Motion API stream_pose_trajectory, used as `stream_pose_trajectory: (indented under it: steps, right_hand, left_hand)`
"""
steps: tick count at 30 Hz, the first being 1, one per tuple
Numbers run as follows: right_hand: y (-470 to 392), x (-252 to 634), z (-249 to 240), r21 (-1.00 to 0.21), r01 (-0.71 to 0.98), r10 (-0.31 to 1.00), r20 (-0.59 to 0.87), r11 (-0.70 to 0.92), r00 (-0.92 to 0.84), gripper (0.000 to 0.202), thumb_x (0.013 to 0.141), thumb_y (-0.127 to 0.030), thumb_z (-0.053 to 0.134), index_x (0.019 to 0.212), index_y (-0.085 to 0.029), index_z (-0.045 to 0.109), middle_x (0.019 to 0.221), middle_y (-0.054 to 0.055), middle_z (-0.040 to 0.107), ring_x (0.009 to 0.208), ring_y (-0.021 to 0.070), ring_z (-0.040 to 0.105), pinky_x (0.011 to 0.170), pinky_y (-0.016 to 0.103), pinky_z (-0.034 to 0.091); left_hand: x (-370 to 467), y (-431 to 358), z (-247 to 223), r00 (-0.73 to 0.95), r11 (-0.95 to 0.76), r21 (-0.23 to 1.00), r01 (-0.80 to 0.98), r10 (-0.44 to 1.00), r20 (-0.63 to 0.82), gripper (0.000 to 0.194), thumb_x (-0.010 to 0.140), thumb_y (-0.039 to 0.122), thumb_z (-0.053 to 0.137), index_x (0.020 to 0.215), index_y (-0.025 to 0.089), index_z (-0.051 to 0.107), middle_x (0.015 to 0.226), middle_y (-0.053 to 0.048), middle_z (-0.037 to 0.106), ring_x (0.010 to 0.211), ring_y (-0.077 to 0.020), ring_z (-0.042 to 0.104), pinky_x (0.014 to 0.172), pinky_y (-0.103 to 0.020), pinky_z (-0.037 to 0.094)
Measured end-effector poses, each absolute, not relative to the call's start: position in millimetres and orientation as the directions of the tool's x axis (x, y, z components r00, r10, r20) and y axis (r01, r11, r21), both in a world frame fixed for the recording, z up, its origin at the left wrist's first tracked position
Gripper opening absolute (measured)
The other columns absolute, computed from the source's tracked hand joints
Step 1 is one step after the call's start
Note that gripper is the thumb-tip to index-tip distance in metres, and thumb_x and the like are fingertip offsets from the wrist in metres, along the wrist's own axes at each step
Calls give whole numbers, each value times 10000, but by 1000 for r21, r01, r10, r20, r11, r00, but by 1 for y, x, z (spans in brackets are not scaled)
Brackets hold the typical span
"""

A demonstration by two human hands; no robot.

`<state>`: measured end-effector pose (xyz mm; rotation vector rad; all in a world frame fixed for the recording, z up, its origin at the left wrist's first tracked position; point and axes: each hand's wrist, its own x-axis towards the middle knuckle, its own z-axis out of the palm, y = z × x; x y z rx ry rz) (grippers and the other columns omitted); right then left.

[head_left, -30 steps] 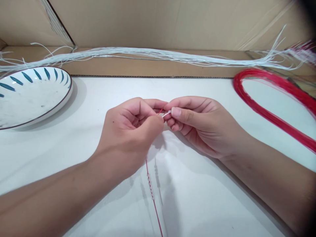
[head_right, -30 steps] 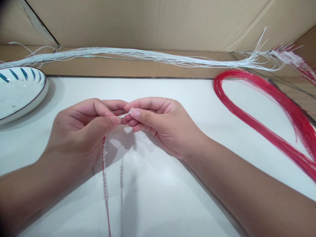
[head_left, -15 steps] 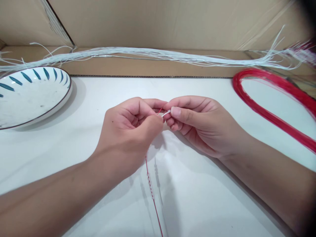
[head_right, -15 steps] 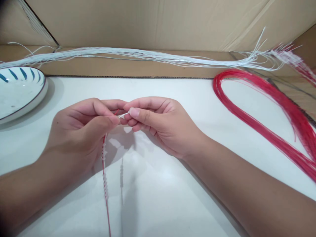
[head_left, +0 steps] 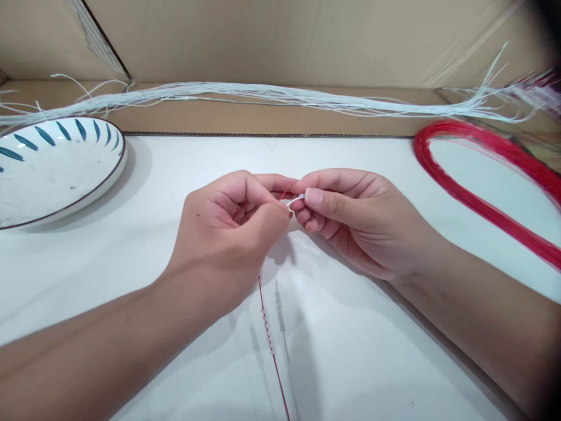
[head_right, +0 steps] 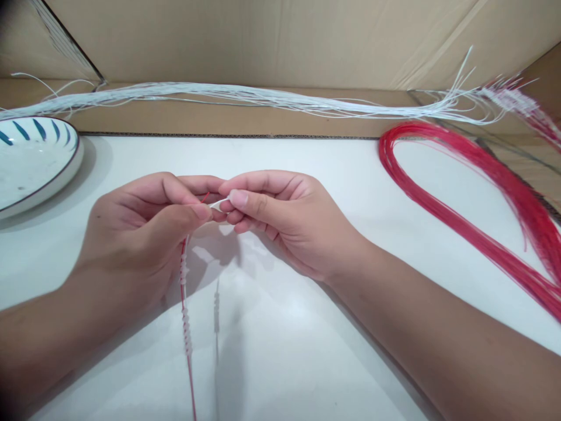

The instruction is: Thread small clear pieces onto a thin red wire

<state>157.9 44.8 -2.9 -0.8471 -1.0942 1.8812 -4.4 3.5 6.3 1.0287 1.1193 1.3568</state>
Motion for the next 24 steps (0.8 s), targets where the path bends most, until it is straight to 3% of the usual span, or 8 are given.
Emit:
stream_pose_trajectory:
  steps: [7, 14, 24]
  right_hand:
    - [44, 157, -3, -912, -279, 876, -149, -301, -459, 184, 703, -307, 941, 773, -234, 787, 786, 16, 777, 736, 139, 732, 663, 252, 630]
    - [44, 156, -3, -912, -293, 879, -130, -288, -459, 172, 718, -292, 931, 766, -223, 782, 761, 5, 768, 688, 119, 713, 664, 249, 632]
    - [43, 157, -4, -917, -283, 878, -127, -281, -461, 150, 729, -284, 926, 773, -231, 793, 755, 4, 770, 667, 115, 715, 669, 252, 640]
  left_hand:
    - [-2, 4, 8, -78, -4, 974, -225, 997, -13, 241, 760, 8, 680, 576, 165, 664, 859, 5, 759, 736, -104, 728, 662, -202, 609]
    - [-7, 4, 5, -40, -12, 989, -148, 999, 7, 239, 780, 53, 704, 587, 184, 655, 937, 2, 776, 752, -114, 737, 664, -198, 606]
    - [-8, 3, 5, -38, 17, 997, -79, 999, -20, 237, 748, 78, 713, 558, 189, 624, 953, 4, 787, 770, -143, 728, 557, -191, 543]
